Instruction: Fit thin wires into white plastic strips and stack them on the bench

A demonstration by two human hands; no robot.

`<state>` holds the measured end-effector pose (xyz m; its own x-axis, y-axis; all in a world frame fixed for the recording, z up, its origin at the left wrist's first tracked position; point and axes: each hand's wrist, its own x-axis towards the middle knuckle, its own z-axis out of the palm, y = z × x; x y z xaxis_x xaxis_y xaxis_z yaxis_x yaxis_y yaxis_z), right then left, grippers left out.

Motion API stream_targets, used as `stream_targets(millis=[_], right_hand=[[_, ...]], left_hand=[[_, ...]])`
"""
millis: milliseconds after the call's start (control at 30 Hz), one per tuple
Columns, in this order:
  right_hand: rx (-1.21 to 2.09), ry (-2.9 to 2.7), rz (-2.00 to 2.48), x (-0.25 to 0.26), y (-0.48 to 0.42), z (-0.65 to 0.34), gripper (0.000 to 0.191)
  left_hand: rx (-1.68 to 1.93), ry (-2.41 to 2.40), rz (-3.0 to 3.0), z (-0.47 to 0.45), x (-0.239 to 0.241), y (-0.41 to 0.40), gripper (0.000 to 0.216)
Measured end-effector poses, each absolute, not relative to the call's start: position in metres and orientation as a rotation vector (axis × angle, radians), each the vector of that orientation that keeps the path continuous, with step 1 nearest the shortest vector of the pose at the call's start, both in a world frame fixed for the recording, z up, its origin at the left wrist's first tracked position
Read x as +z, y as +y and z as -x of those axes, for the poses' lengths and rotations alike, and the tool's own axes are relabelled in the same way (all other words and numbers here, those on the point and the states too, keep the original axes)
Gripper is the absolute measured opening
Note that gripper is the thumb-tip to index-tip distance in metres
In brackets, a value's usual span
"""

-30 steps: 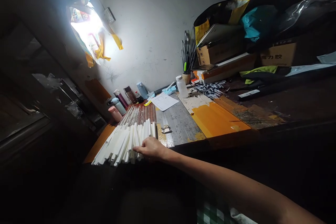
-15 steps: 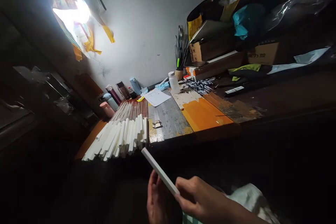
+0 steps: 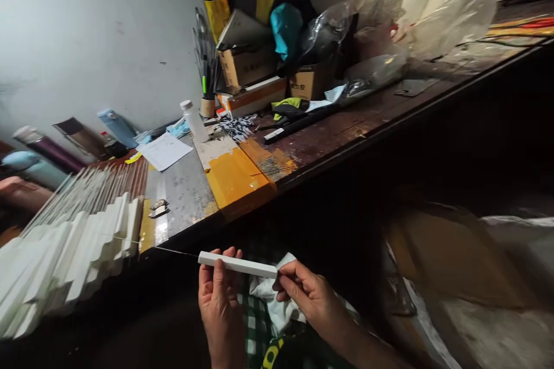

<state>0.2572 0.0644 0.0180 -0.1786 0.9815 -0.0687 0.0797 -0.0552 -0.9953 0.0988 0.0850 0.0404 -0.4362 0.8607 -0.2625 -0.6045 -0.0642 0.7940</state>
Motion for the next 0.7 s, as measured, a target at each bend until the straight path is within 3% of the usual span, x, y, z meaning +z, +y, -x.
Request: stream_targets(millis=[233, 500, 700], right_hand=[[1.245, -1.412, 1.296, 0.010, 0.063, -0.284, 0.020], [1.252, -1.344, 1.338, 0.004, 0.053, -0.311, 0.034], [0.903, -1.208, 1.406, 0.007, 0.059, -0.328, 0.025]], left_hand=[[1.616, 1.106, -0.379, -0.127, 0.032, 0.094, 0.031], [1.479, 0.989, -0.439, -0.172, 0.041, 0.112, 0.032], [1.449, 0.875, -0.489, -0.201, 0.051, 0.139, 0.019]])
